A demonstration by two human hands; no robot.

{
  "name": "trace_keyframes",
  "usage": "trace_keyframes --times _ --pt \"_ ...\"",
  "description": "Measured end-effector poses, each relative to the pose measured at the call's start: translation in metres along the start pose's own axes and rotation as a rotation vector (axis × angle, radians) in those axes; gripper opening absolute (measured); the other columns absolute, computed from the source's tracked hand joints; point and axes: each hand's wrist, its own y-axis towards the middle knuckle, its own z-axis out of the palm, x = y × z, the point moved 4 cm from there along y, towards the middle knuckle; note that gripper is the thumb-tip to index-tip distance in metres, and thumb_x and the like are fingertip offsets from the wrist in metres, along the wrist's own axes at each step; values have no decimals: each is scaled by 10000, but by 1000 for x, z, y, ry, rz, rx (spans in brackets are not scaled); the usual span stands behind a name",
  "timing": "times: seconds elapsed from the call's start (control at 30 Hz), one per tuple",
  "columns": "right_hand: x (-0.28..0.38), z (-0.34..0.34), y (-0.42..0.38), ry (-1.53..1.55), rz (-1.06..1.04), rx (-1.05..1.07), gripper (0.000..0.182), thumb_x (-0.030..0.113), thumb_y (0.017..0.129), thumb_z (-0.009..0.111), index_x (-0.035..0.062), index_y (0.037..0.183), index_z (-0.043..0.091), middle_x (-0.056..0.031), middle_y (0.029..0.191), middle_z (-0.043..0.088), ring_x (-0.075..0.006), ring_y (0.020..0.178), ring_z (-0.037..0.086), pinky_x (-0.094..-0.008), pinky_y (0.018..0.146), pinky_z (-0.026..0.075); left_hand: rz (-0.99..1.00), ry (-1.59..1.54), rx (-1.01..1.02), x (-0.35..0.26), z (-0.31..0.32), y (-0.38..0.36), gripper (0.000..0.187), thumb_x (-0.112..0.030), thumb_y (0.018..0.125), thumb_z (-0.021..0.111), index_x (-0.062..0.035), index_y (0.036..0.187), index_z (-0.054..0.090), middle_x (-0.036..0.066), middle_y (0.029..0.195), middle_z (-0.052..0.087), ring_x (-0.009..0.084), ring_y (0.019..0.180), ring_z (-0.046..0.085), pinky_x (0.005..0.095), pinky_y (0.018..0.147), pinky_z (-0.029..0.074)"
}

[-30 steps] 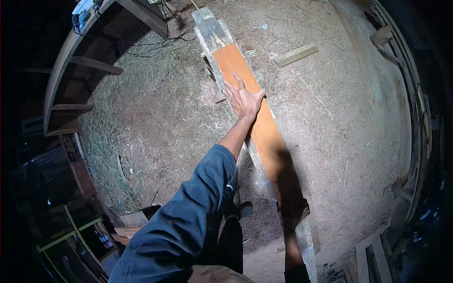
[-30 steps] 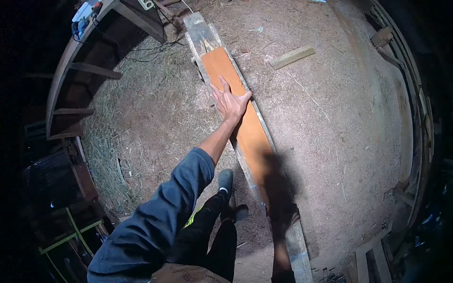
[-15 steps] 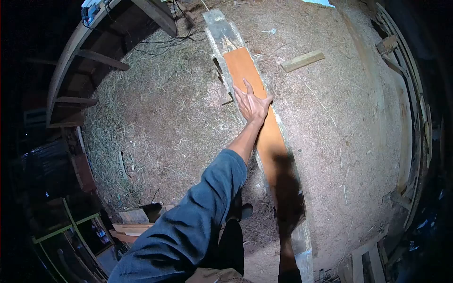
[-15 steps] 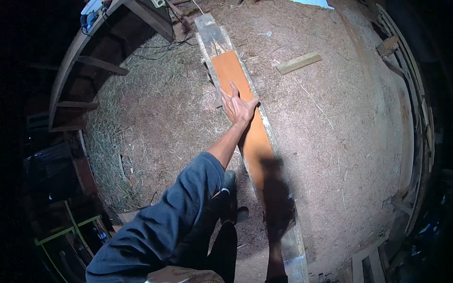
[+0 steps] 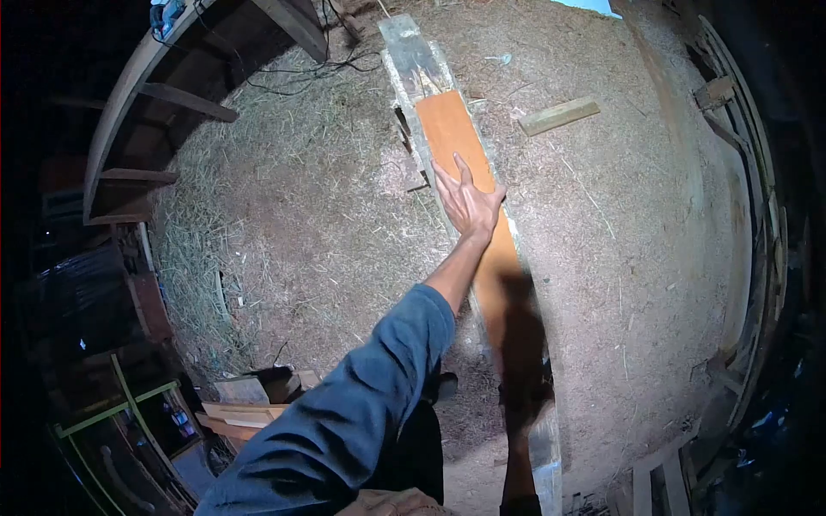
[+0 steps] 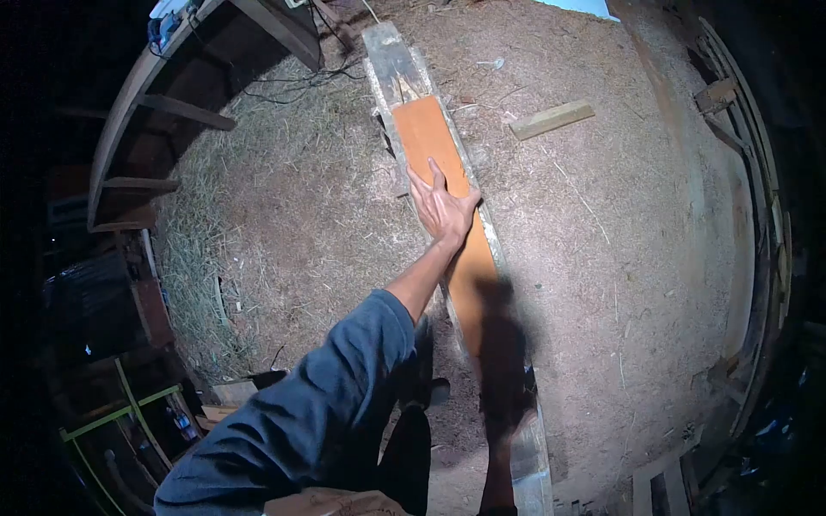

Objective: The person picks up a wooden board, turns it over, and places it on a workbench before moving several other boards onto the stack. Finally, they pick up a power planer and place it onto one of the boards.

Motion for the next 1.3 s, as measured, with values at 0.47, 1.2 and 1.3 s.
trace_keyframes --times 0.47,1.2,1.3 --pt "-64 -23 8 -798 -619 75 795 190 842 793 190 1565 463 -207 1066 617 -374 1011 574 -479 857 476 54 33 -6 6 11 -1 1138 -519 748 788 -58 1632 239 379 1647 79 505 1515 214 494 1230 278" --pt "38 7 7 -1219 -768 40 975 426 722 822 314 1592 394 -241 1504 396 -394 1286 465 -521 1041 396 307 152 192 18 5 -111 1193 -666 772 687 -71 1654 147 330 1681 -44 419 1585 -88 710 1181 219" --pt "38 2 15 -1183 -749 41 940 435 751 815 301 1585 403 -230 1504 419 -387 1305 461 -505 1047 395 348 203 145 18 12 -106 1165 -674 791 693 -39 1634 201 362 1663 41 468 1574 -2 649 1214 211"
